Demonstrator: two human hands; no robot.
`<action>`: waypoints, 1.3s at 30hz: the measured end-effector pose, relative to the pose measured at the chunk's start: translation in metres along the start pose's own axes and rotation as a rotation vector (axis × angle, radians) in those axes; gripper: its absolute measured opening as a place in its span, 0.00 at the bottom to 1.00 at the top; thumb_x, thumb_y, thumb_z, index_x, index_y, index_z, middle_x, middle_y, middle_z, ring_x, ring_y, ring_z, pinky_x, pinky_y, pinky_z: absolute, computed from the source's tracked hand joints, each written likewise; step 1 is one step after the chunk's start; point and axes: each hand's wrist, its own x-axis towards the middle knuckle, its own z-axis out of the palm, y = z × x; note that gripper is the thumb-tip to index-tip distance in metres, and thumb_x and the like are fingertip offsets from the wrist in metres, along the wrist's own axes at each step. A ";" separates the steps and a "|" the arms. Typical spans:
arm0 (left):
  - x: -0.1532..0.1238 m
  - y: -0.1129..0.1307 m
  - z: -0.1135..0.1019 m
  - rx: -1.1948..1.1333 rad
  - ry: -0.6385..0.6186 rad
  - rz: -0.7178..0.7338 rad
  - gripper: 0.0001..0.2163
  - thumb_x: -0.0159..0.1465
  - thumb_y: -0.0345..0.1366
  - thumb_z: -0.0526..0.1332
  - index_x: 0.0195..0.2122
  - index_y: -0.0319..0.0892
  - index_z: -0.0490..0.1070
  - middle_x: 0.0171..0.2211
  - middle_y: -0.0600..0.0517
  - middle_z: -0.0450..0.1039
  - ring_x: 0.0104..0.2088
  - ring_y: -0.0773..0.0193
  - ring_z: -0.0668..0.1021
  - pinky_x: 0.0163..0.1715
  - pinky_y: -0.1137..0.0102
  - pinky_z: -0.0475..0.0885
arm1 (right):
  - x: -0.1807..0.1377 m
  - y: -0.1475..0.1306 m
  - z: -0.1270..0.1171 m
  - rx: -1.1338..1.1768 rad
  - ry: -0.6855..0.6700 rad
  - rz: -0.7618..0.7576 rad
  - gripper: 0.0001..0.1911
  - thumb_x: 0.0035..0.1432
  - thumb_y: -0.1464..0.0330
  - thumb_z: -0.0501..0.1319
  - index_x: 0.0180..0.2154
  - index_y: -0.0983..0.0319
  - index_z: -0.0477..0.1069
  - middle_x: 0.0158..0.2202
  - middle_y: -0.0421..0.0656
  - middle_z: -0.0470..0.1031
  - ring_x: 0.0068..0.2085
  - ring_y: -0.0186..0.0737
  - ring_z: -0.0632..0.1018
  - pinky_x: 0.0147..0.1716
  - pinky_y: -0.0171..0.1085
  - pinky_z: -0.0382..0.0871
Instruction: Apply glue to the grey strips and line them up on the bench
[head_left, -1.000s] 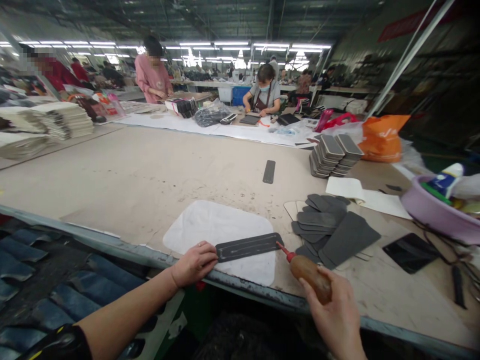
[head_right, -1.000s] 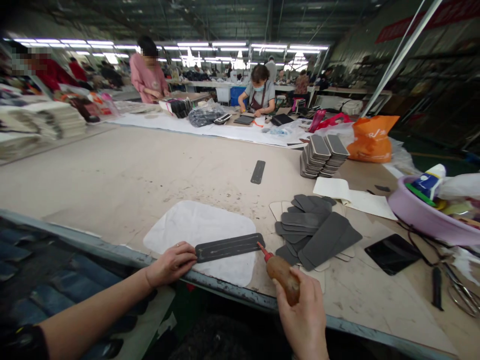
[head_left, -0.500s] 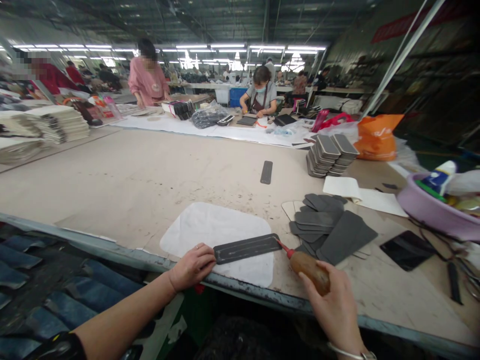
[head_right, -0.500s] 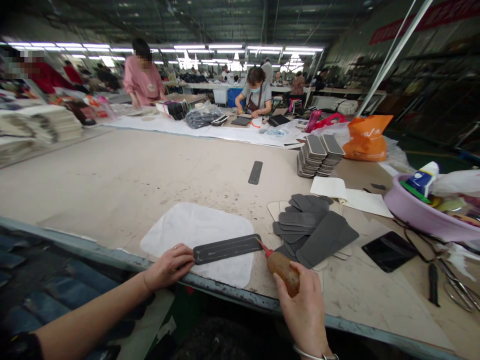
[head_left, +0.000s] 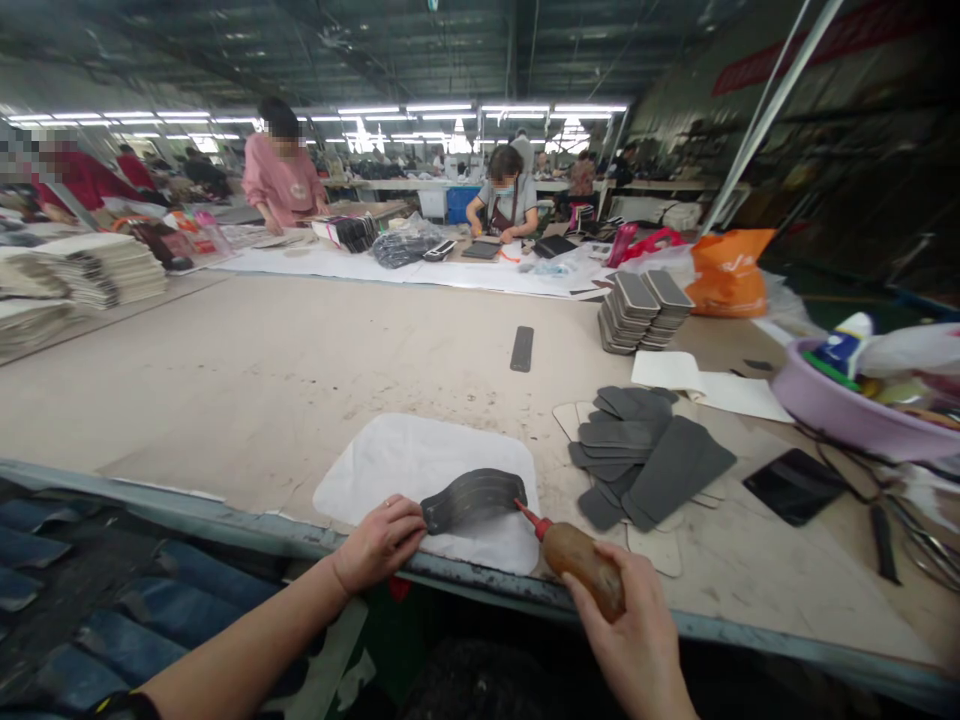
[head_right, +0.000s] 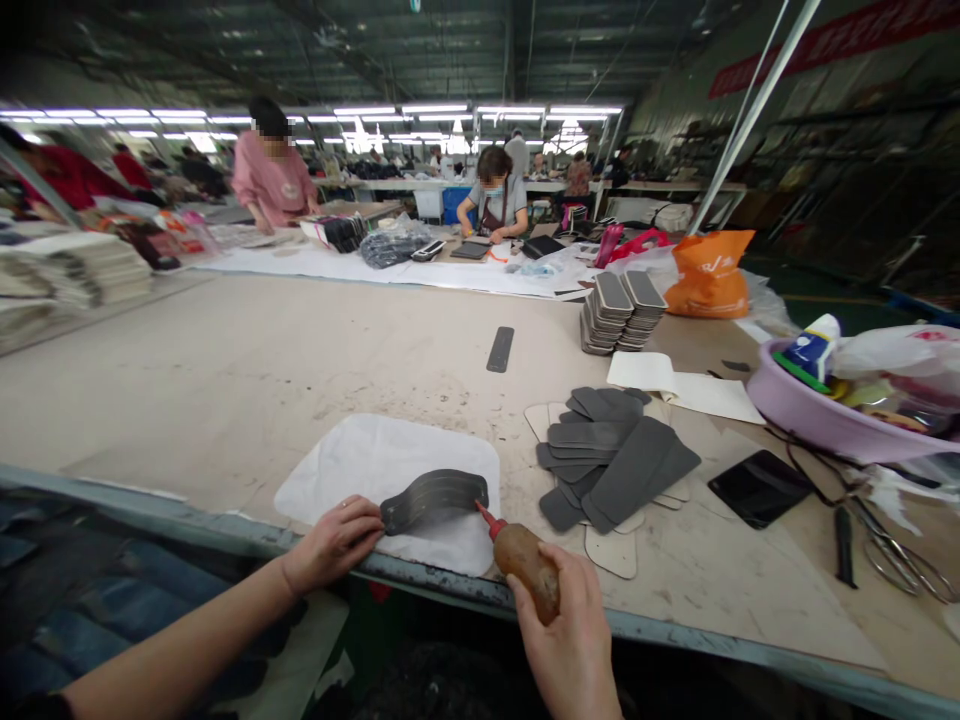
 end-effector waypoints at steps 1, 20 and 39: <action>0.000 0.000 0.000 0.003 -0.001 -0.002 0.06 0.64 0.29 0.53 0.38 0.39 0.70 0.36 0.47 0.67 0.38 0.64 0.70 0.40 0.67 0.68 | 0.000 -0.003 0.001 0.011 0.002 -0.005 0.19 0.55 0.58 0.60 0.46 0.61 0.62 0.41 0.47 0.66 0.41 0.46 0.70 0.39 0.45 0.68; 0.000 0.001 0.002 0.032 0.012 0.012 0.07 0.65 0.30 0.53 0.40 0.40 0.69 0.36 0.46 0.67 0.38 0.63 0.70 0.39 0.67 0.69 | 0.010 0.005 -0.002 0.042 0.121 -0.022 0.18 0.55 0.59 0.60 0.45 0.61 0.63 0.41 0.47 0.66 0.42 0.46 0.70 0.41 0.46 0.67; 0.008 0.000 -0.011 -0.167 0.025 -0.115 0.06 0.63 0.32 0.53 0.32 0.41 0.68 0.32 0.49 0.67 0.33 0.66 0.71 0.32 0.72 0.69 | 0.050 0.050 -0.067 0.221 0.215 0.298 0.28 0.44 0.50 0.64 0.43 0.60 0.66 0.40 0.45 0.71 0.35 0.44 0.75 0.33 0.40 0.71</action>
